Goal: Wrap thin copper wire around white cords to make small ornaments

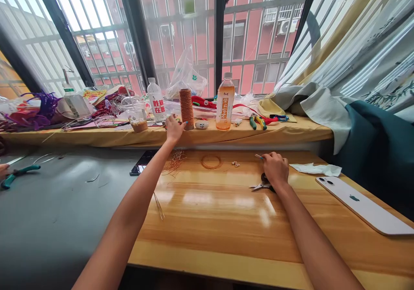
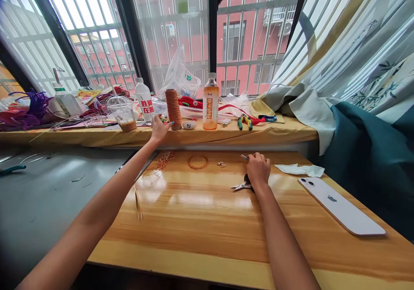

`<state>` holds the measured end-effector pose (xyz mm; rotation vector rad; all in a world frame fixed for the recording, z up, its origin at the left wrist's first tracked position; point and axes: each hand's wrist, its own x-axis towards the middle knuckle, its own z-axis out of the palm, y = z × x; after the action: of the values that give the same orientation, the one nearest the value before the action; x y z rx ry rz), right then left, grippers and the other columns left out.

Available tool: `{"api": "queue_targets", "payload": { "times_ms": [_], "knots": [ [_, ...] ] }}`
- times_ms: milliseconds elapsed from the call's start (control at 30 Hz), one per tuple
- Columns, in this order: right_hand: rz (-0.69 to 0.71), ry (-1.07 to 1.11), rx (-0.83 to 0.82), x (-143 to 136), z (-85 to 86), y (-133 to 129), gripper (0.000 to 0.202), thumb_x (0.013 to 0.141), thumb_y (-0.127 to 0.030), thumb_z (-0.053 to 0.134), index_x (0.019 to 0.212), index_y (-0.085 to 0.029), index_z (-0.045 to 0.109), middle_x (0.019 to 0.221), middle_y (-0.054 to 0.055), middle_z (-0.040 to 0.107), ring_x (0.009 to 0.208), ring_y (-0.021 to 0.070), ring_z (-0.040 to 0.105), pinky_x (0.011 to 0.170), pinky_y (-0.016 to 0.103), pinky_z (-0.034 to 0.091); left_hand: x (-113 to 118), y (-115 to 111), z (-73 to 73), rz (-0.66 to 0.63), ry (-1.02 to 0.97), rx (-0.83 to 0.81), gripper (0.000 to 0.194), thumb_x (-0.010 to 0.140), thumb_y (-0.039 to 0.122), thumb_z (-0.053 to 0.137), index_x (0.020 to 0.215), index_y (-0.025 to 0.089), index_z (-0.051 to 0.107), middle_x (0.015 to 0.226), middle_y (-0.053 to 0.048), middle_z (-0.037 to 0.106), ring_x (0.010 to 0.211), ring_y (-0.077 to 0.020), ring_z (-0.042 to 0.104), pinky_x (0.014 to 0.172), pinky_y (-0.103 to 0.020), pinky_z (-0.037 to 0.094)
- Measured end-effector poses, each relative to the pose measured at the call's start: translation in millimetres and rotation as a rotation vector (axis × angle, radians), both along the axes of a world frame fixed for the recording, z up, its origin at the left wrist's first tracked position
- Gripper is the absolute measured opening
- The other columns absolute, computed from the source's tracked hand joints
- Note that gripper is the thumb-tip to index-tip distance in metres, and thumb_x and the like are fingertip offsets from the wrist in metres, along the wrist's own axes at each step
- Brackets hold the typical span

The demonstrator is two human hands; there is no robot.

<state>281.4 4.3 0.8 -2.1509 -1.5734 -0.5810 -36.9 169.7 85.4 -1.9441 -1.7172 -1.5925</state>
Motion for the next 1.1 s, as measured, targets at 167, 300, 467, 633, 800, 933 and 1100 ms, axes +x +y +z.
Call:
{"api": "queue_targets", "payload": {
  "times_ms": [167,300,467,633,800,933,1100],
  "knots": [
    [-0.056,-0.059,-0.225,-2,-2.6,-1,0.026,0.082,-0.024,0.039,0.088,-0.017,0.063,0.089,0.010,0.057,0.086,0.0203,0.047,0.069,0.031,0.024,16,19,17.4,-0.109,-0.093,-0.071,0.069,0.061,0.028,0.066,0.116,0.008,0.030,0.122,-0.020,0.037,0.117,-0.0279,0.033,0.096,-0.038,0.028],
    [-0.050,-0.115,-0.233,-9,-3.4,0,0.028,0.083,-0.020,0.035,0.089,-0.016,0.062,0.089,0.011,0.058,0.086,0.0202,0.049,0.068,0.031,0.025,24,29,21.7,-0.209,-0.121,-0.205,0.065,0.065,0.025,0.062,0.118,0.008,0.028,0.115,-0.019,0.045,0.109,-0.0265,0.043,0.090,-0.037,0.035],
    [-0.033,-0.152,-0.224,-11,-6.1,2,0.030,0.081,-0.011,0.033,0.082,-0.013,0.063,0.087,0.012,0.058,0.085,0.0199,0.051,0.068,0.031,0.026,22,11,9.6,-0.113,-0.078,0.048,0.065,0.070,0.029,0.058,0.121,0.011,0.024,0.123,-0.018,0.036,0.117,-0.0256,0.034,0.096,-0.037,0.028],
    [-0.012,-0.134,-0.214,-12,-8.9,5,0.029,0.082,-0.019,0.037,0.081,-0.011,0.065,0.089,0.014,0.058,0.087,0.0217,0.050,0.069,0.032,0.027,36,-41,-35.7,-0.493,0.682,0.149,0.030,0.083,0.024,0.038,0.111,0.016,0.043,0.109,-0.010,0.049,0.105,-0.0198,0.043,0.093,-0.034,0.030],
    [-0.002,-0.093,-0.186,-14,-10.3,7,0.039,0.084,-0.035,0.036,0.081,-0.011,0.066,0.091,0.015,0.058,0.088,0.0231,0.049,0.070,0.033,0.029,62,-52,-79.3,-0.510,1.088,-0.178,0.023,0.082,0.018,0.037,0.095,0.012,0.055,0.098,-0.014,0.055,0.097,-0.0217,0.045,0.079,-0.032,0.039],
    [0.001,-0.096,-0.158,-16,-11.1,8,0.046,0.085,-0.039,0.031,0.080,-0.010,0.066,0.091,0.016,0.058,0.087,0.0237,0.049,0.070,0.034,0.029,69,-47,-90.3,-0.387,1.066,-0.224,0.026,0.083,0.018,0.034,0.094,0.008,0.055,0.097,-0.017,0.055,0.100,-0.0247,0.043,0.076,-0.034,0.039],
    [0.008,-0.079,-0.142,-18,-11.9,8,0.044,0.085,-0.035,0.031,0.082,-0.008,0.065,0.091,0.017,0.058,0.087,0.0246,0.049,0.070,0.035,0.029,69,-49,-90.9,-0.389,1.078,-0.199,0.027,0.082,0.009,0.029,0.092,0.007,0.054,0.095,-0.017,0.055,0.099,-0.0239,0.043,0.079,-0.034,0.038]
  ]
}}
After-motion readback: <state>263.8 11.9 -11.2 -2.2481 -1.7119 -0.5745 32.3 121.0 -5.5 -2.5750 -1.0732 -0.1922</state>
